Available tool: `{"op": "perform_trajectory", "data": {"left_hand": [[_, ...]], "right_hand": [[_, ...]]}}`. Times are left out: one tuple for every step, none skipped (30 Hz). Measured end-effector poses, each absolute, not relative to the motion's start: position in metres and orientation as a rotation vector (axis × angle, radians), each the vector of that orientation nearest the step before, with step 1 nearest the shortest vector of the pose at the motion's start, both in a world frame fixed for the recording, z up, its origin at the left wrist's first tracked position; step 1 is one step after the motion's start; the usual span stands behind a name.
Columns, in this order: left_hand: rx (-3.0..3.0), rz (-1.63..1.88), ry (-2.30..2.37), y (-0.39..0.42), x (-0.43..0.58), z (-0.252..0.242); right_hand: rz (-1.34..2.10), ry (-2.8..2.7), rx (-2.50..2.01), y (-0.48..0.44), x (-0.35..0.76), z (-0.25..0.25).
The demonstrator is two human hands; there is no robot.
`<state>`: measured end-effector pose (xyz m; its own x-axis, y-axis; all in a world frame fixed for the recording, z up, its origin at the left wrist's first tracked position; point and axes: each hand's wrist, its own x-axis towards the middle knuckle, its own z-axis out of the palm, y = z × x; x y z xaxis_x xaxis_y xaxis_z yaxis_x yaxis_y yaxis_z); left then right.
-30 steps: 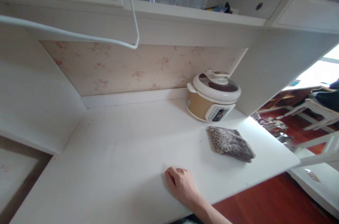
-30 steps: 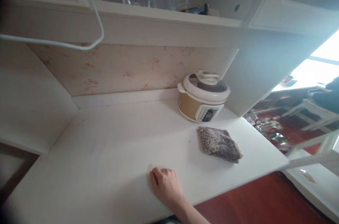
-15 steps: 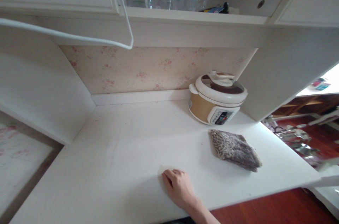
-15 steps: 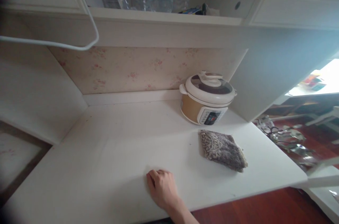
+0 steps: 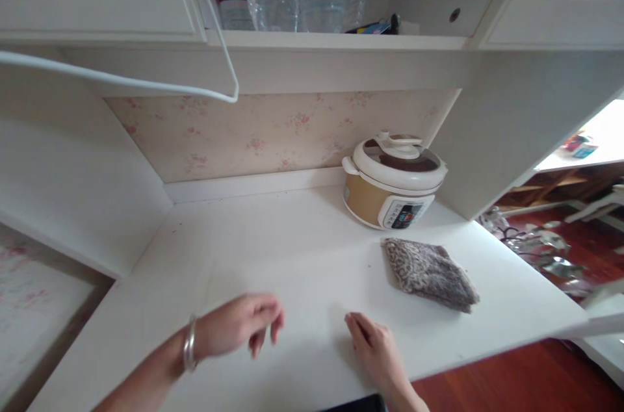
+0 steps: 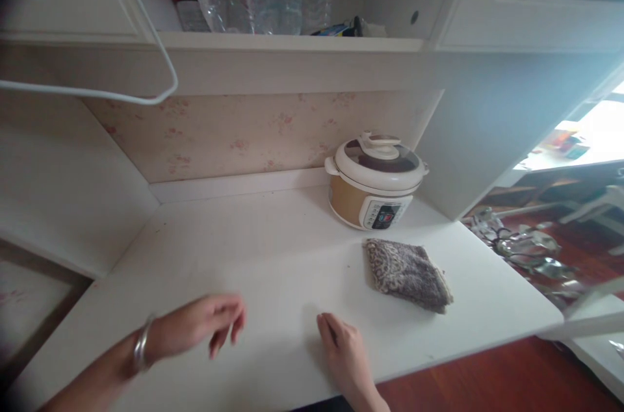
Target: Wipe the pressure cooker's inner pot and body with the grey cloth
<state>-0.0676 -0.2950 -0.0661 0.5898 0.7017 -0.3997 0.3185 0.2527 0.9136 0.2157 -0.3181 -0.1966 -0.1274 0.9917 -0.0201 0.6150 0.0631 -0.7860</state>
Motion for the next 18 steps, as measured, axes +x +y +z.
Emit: {"op": "perform_trajectory", "data": {"left_hand": [[1.338, 0.438, 1.009, -0.267, -0.056, -0.060], [1.324, 0.548, 1.014, -0.237, -0.041, -0.053], [1.327, 0.649, 1.017, -0.207, -0.023, -0.046], [1.350, 0.715, 1.021, -0.178, -0.003, -0.039], [1.378, 0.777, 1.040, -0.149, 0.018, -0.034], [1.400, 0.816, 1.073, -0.123, 0.038, -0.030], [1.401, 0.840, 1.134, -0.099, 0.058, -0.028], [1.363, 0.863, 1.218, -0.078, 0.075, -0.028], [1.286, 0.876, 1.289, -0.059, 0.091, -0.029], [1.256, 0.865, 1.315, -0.043, 0.104, -0.031], [1.231, 0.856, 1.338, -0.030, 0.114, -0.035], [1.194, 0.849, 1.360, -0.019, 0.122, -0.038], [1.159, 0.844, 1.374, -0.010, 0.128, -0.042], [1.118, 0.846, 1.387, -0.003, 0.133, -0.045], [1.079, 0.853, 1.391, 0.004, 0.136, -0.048], [1.046, 0.863, 1.383, 0.008, 0.139, -0.051], [1.023, 0.872, 1.364, 0.012, 0.140, -0.053], [1.010, 0.882, 1.339, 0.015, 0.141, -0.054]], "right_hand": [[0.863, -1.783, -1.636, -0.319, 0.224, -0.200], [0.829, -1.783, -1.651, -0.320, 0.231, -0.204], [0.790, -1.803, -1.648, -0.321, 0.235, -0.207], [0.742, -1.838, -1.640, -0.322, 0.237, -0.209], [0.684, -1.882, -1.633, -0.323, 0.237, -0.211], [0.621, -1.930, -1.631, -0.324, 0.235, -0.212], [0.559, -1.972, -1.636, -0.325, 0.232, -0.212], [0.507, -2.004, -1.649, -0.325, 0.230, -0.213], [0.469, -2.025, -1.660, -0.325, 0.227, -0.212], [0.444, -2.036, -1.665, -0.325, 0.225, -0.212], [0.428, -2.039, -1.669, -0.324, 0.224, -0.212], [0.415, -2.039, -1.674, -0.324, 0.224, -0.212], [0.402, -2.039, -1.681, -0.323, 0.223, -0.211], [0.388, -2.042, -1.691, -0.322, 0.223, -0.211], [0.376, -2.049, -1.701, -0.322, 0.224, -0.210], [0.368, -2.056, -1.711, -0.321, 0.224, -0.210], [0.364, -2.061, -1.716, -0.321, 0.224, -0.210], [0.364, -2.066, -1.715, -0.320, 0.224, -0.210]]}}
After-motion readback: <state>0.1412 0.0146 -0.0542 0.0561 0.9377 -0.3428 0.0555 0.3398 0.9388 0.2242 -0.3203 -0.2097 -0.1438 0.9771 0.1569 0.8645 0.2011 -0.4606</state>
